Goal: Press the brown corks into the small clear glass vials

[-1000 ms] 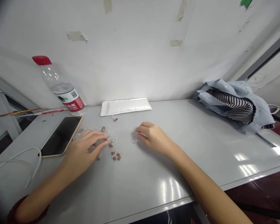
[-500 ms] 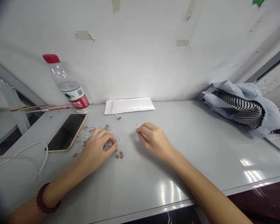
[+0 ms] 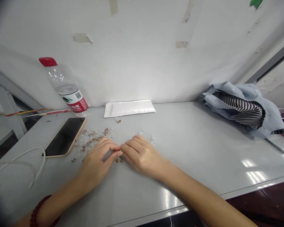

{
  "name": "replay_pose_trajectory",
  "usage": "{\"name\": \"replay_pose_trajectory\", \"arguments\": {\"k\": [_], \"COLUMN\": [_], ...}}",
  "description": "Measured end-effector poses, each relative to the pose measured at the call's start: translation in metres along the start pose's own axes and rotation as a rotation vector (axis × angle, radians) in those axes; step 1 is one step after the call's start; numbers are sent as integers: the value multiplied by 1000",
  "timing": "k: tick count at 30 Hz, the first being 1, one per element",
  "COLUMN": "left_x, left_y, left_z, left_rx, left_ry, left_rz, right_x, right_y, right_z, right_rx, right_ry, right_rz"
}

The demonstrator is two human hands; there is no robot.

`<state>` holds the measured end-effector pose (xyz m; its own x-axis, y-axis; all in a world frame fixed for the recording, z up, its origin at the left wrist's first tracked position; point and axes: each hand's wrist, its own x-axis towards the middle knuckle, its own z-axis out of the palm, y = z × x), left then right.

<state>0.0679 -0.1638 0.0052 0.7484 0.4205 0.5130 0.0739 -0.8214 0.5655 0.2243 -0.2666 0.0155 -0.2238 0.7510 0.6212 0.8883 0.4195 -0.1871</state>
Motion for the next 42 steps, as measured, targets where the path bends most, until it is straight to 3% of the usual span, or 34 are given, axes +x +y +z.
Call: {"name": "replay_pose_trajectory", "arguments": {"k": [5,12,18,23,25,31,35,39,42], "left_x": [1,4,8,10,9,6,5,8,9], "left_y": [-4,-8,-27,-34,-32,-34,-35,-28,-16], "left_z": [0,-11,-24,-42,-46,-41,-37,-37,-34], "left_rx": [52,100,227,271,304,416,387,237,52], "left_ry": [12,-165,-31,-236,-286,-287,-288,-227,-233], "left_rz": [-79,-4,-105,-53,-16,51,50,-71,-177], "right_x": [-4,-9,-10,-10,-10,-9,-8,-7,-6], "right_y": [7,36,46,46,47,47,42,31,16], "right_z": [-1,-13,-22,-22,-22,-23,-20,-16,-13], "right_rx": [-61,-78,-48,-27,-24,-32,-8,58,147], "right_ry": [36,31,-145,-247,-247,-215,-111,24,-11], "right_rz": [33,246,423,478,485,450,399,275,222]}}
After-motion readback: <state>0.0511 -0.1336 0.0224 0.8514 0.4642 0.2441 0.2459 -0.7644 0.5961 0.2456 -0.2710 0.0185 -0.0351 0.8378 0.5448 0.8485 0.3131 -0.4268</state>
